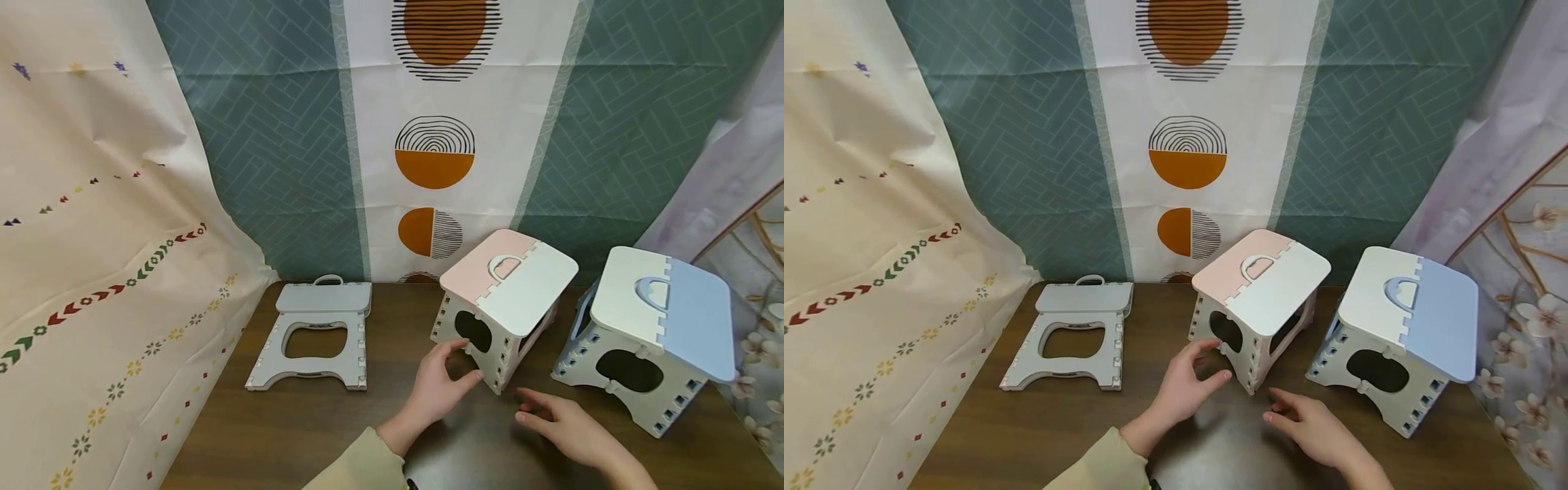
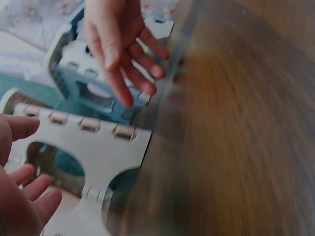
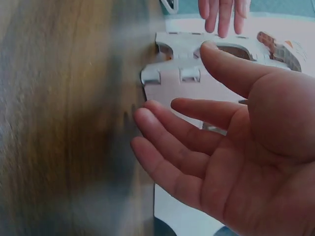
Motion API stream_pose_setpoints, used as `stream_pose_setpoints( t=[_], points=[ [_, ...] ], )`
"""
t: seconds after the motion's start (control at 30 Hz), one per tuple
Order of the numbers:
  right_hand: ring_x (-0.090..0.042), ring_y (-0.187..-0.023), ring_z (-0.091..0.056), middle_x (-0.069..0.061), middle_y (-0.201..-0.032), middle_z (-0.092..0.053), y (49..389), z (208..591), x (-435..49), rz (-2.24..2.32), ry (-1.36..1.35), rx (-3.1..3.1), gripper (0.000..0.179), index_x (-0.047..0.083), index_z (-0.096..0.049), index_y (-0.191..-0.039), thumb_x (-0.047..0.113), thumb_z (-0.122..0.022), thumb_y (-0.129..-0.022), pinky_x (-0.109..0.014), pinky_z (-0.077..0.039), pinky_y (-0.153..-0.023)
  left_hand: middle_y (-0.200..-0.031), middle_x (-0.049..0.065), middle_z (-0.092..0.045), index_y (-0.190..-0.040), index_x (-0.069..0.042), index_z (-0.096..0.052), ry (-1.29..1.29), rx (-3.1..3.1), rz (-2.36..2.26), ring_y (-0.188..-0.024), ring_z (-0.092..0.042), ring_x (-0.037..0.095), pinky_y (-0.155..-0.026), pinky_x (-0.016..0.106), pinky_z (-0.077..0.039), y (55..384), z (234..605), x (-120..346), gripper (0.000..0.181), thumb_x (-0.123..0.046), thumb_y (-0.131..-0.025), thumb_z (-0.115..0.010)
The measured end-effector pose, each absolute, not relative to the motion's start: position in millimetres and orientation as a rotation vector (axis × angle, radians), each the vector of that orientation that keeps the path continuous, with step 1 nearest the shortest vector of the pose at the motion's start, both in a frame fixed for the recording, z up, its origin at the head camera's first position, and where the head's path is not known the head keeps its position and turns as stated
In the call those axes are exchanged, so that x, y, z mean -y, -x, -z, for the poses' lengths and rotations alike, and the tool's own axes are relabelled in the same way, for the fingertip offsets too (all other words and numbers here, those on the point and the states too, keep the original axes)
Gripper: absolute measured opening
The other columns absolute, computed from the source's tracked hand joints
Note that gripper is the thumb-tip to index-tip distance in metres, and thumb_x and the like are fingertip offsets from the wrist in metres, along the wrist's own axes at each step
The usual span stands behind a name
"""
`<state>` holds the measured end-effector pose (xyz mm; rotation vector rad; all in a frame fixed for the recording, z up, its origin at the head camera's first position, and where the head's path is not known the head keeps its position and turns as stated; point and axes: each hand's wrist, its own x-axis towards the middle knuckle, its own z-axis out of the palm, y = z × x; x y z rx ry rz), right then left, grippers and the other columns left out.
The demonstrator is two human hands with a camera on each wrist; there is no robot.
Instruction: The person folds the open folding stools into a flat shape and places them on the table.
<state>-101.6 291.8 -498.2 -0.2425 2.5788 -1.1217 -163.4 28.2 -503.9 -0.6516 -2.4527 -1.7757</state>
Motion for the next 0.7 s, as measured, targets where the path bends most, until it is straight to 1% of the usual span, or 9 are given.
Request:
stream_pose_setpoints(
  t=[0.13, 0.23, 0.33, 0.43, 0.53, 0.57, 0.63, 0.7],
  points=[
    [-0.034, -0.115, -0.069, -0.013, -0.128, -0.072, 100.7, 495.7, -296.5, 1.117, 0.172, -2.596, 0.063, -0.007, -0.057, -0.147, 0.036, -0.072, -0.104, -0.05, -0.058, -0.089, -0.15, 0.007, -0.06, -0.152, -0.008, -0.057, 0.628, 2.533, 1.717, -0.138, -0.056, 0.031, -0.111, 0.049, -0.047, 164.4, 502.2, -48.8, 0.065, -0.027, -0.095, -0.084],
    [-0.036, -0.116, -0.069, -0.014, -0.128, -0.072, 99.4, 495.0, -298.3, 1.132, 0.142, -2.596, 0.063, -0.007, -0.057, -0.147, 0.036, -0.073, -0.103, -0.053, -0.058, -0.091, -0.152, 0.008, -0.059, -0.154, -0.007, -0.055, 0.646, 2.541, 1.718, -0.141, -0.054, 0.028, -0.113, 0.048, -0.046, 166.1, 501.4, -59.9, 0.069, -0.029, -0.095, -0.084],
    [-0.035, -0.116, -0.069, -0.013, -0.127, -0.072, 98.0, 495.1, -299.9, 1.123, 0.143, -2.608, 0.063, -0.007, -0.057, -0.147, 0.036, -0.072, -0.103, -0.051, -0.058, -0.09, -0.146, 0.009, -0.064, -0.152, -0.006, -0.056, 0.683, 2.512, 1.732, -0.136, -0.058, 0.028, -0.11, 0.047, -0.048, 168.6, 501.1, -68.0, 0.069, -0.027, -0.093, -0.085],
    [-0.032, -0.114, -0.07, -0.011, -0.125, -0.073, 97.0, 495.3, -302.1, 1.106, 0.142, -2.627, 0.062, -0.006, -0.058, -0.147, 0.036, -0.072, -0.103, -0.048, -0.058, -0.089, -0.135, 0.006, -0.068, -0.15, -0.008, -0.059, 0.694, 2.498, 1.745, -0.128, -0.063, 0.025, -0.106, 0.046, -0.051, 171.1, 499.7, -73.7, 0.066, -0.025, -0.092, -0.087],
    [-0.033, -0.115, -0.069, -0.01, -0.126, -0.073, 96.4, 496.7, -305.3, 1.102, 0.124, -2.633, 0.062, -0.005, -0.058, -0.148, 0.036, -0.072, -0.103, -0.051, -0.058, -0.091, -0.13, 0.004, -0.069, -0.147, -0.009, -0.061, 0.693, 2.499, 1.744, -0.123, -0.064, 0.021, -0.103, 0.047, -0.052, 172.4, 498.9, -76.2, 0.064, -0.025, -0.091, -0.088],
    [-0.034, -0.115, -0.069, -0.011, -0.126, -0.072, 96.1, 497.1, -306.4, 1.104, 0.119, -2.633, 0.063, -0.005, -0.057, -0.148, 0.036, -0.072, -0.103, -0.053, -0.057, -0.092, -0.13, 0.003, -0.069, -0.147, -0.01, -0.062, 0.688, 2.507, 1.743, -0.122, -0.063, 0.02, -0.103, 0.046, -0.052, 172.6, 498.6, -76.4, 0.063, -0.026, -0.092, -0.087],
    [-0.035, -0.117, -0.069, -0.013, -0.128, -0.072, 95.2, 498.1, -308.0, 1.105, 0.113, -2.635, 0.064, -0.006, -0.057, -0.149, 0.036, -0.073, -0.103, -0.055, -0.056, -0.093, -0.13, 0.003, -0.069, -0.145, -0.01, -0.063, 0.689, 2.512, 1.741, -0.122, -0.063, 0.02, -0.102, 0.045, -0.053, 172.7, 499.2, -75.7, 0.061, -0.026, -0.092, -0.087],
    [-0.036, -0.117, -0.069, -0.014, -0.13, -0.071, 94.5, 498.9, -308.9, 1.106, 0.115, -2.639, 0.064, -0.006, -0.056, -0.149, 0.036, -0.073, -0.103, -0.055, -0.056, -0.094, -0.129, 0.004, -0.068, -0.143, -0.008, -0.064, 0.687, 2.52, 1.717, -0.122, -0.063, 0.023, -0.102, 0.042, -0.052, 172.7, 500.2, -74.6, 0.059, -0.027, -0.092, -0.087]
  ],
)
